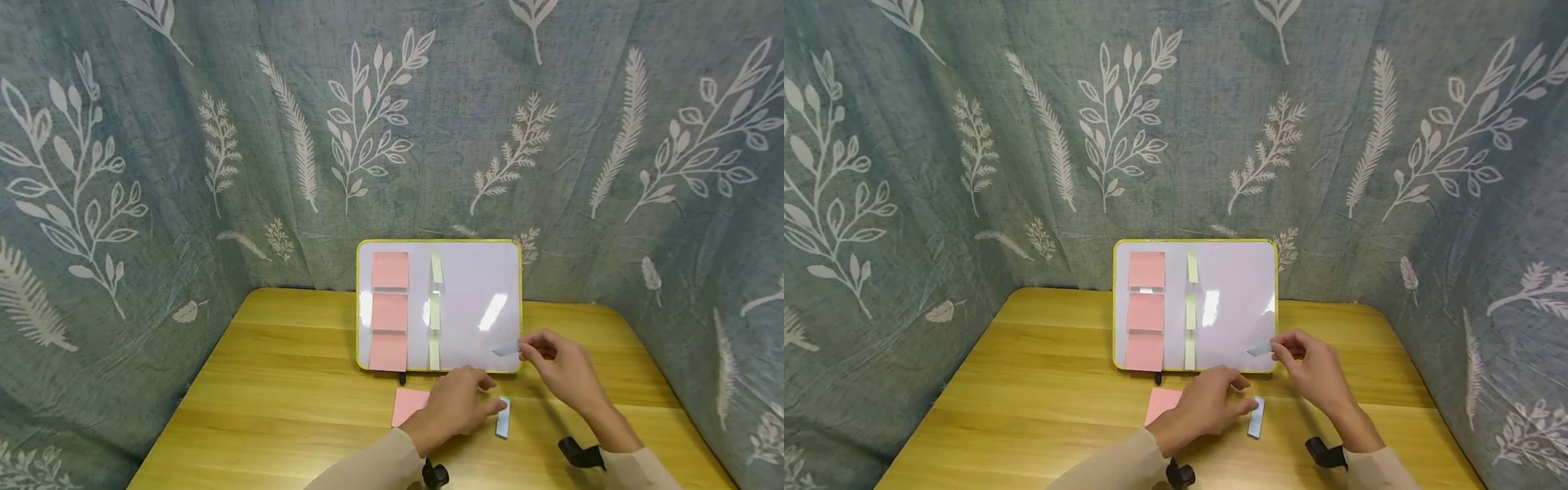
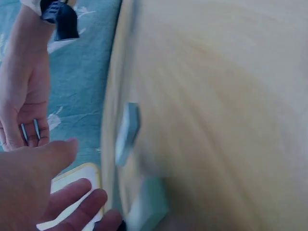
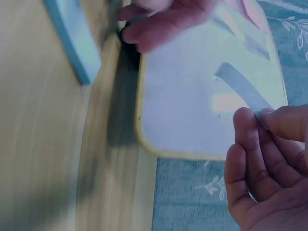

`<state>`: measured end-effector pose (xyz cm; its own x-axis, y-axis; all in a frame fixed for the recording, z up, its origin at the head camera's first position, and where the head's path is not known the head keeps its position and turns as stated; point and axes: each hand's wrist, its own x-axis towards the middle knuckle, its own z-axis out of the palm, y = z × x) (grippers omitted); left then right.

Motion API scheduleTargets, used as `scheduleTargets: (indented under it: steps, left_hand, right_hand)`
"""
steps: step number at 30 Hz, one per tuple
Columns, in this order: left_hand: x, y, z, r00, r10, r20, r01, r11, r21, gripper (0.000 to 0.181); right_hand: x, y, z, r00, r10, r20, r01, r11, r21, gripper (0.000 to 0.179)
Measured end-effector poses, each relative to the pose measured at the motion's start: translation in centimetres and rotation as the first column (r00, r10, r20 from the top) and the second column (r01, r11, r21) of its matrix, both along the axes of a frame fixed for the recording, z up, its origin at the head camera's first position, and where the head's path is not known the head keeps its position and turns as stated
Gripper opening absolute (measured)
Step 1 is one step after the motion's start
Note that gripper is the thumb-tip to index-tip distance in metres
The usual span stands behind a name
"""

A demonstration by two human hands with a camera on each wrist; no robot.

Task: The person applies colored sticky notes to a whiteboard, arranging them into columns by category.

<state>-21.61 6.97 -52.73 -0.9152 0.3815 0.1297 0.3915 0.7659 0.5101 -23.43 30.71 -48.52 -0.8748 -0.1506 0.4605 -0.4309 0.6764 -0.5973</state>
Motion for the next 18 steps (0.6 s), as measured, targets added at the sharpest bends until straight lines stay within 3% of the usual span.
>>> scheduleTargets:
  steps: [3, 8, 14, 18]
  left_hand:
    - [-0.3, -0.6, 0.7, 0.999, 0.007, 0.037, -0.014, 0.982, 0.186, 0.029]
    - [-1.1, -1.5, 2.5, 0.999, 0.000, 0.043, -0.019, 0.897, 0.442, 0.026]
    - [-2.1, -2.2, 4.2, 0.998, 0.015, 0.055, -0.044, 0.817, 0.575, 0.033]
    - [-2.5, -2.5, 4.8, 0.997, 0.026, 0.068, -0.063, 0.775, 0.629, 0.031]
  right_hand:
    - [0.0, -1.0, 0.1, 0.999, 0.008, -0.045, -0.010, 0.999, -0.050, 0.006]
    - [-0.4, -2.8, 0.5, 0.987, 0.032, -0.159, -0.051, 0.992, -0.118, 0.014]
    - [-0.5, -4.8, 0.7, 0.954, 0.072, -0.292, -0.120, 0.981, -0.149, 0.024]
    - [-0.7, -5.8, 0.6, 0.928, 0.099, -0.359, -0.152, 0.981, -0.123, 0.027]
